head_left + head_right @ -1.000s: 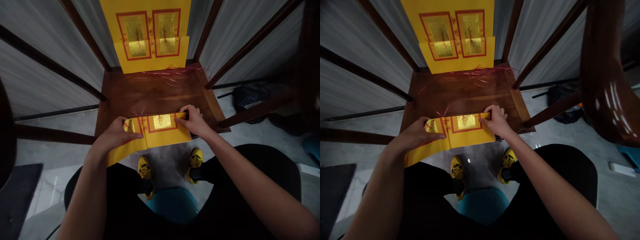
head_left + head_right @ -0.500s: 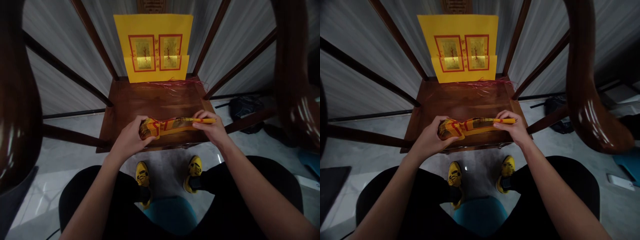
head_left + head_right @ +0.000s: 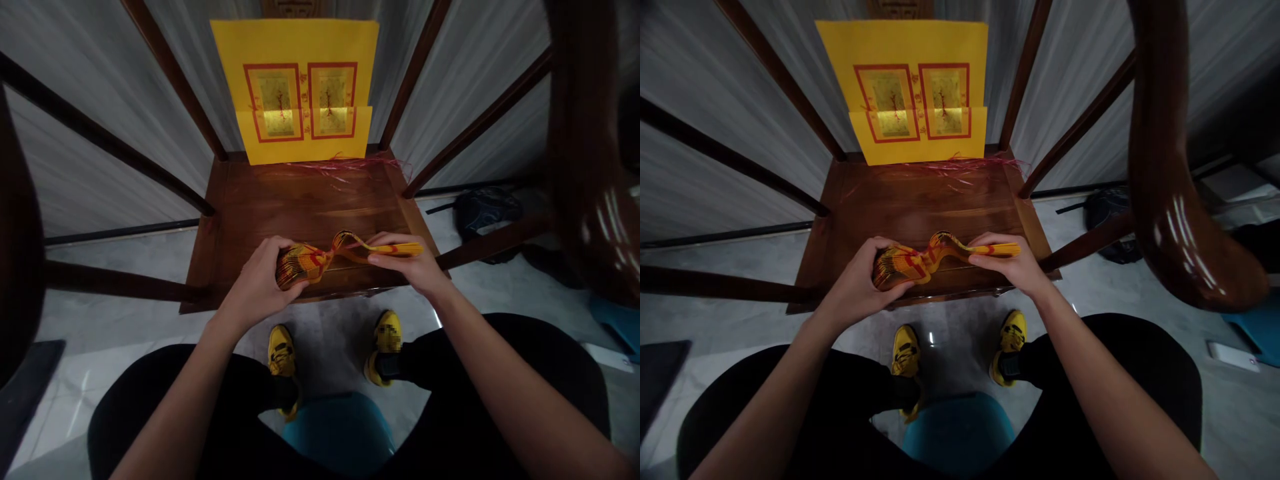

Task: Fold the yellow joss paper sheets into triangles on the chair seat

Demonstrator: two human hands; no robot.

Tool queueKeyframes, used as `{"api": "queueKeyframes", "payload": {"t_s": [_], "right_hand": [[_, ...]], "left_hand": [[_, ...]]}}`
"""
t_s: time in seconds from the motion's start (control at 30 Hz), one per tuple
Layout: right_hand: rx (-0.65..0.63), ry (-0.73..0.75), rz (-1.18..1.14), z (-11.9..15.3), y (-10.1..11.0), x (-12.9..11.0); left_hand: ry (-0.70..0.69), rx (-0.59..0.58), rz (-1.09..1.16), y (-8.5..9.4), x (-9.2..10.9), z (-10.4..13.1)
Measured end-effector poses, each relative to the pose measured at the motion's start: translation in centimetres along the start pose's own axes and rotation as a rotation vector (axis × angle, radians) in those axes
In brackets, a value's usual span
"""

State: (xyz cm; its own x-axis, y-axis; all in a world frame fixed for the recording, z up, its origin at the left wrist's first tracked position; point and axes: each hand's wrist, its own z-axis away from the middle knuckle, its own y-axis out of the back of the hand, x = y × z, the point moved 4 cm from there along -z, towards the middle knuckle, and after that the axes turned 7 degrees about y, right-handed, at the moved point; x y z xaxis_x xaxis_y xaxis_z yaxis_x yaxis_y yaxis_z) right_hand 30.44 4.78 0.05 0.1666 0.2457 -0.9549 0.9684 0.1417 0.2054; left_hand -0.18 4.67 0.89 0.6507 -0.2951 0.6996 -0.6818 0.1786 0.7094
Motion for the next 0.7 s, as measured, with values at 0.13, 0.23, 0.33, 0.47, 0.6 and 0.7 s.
{"api": "queueKeyframes", "payload": {"t_s": [0.13, 0.23, 0.33, 0.47, 0.6, 0.7], "right_hand": [[0.037, -0.006, 0.072, -0.3, 0.8, 0.1], [0.114, -0.009, 0.150, -0.2, 2.3, 0.3], [0.124, 0.009, 0.191, -0.2, 2.8, 0.7], [0.137, 0.006, 0.117, 0.0, 2.3, 1.3], [-0.002, -0.036, 0.092, 0.0, 2.5, 1.2], [-0.086, -0.026, 0.094, 0.0, 3.6, -0.8]], "left_hand": [[-0.026, -0.018, -0.001, 0.0, 0.2, -0.7], [0.025, -0.021, 0.033, 0.4, -0.6, -1.1], [0.062, -0.045, 0.054, 0.7, -1.1, -1.2], [-0.002, -0.039, 0.024, 0.8, -0.7, -1.3], [-0.120, -0.095, -0.036, 1.0, 0.2, -1.1], [-0.147, -0.137, -0.037, 1.3, 0.7, -0.8]]}}
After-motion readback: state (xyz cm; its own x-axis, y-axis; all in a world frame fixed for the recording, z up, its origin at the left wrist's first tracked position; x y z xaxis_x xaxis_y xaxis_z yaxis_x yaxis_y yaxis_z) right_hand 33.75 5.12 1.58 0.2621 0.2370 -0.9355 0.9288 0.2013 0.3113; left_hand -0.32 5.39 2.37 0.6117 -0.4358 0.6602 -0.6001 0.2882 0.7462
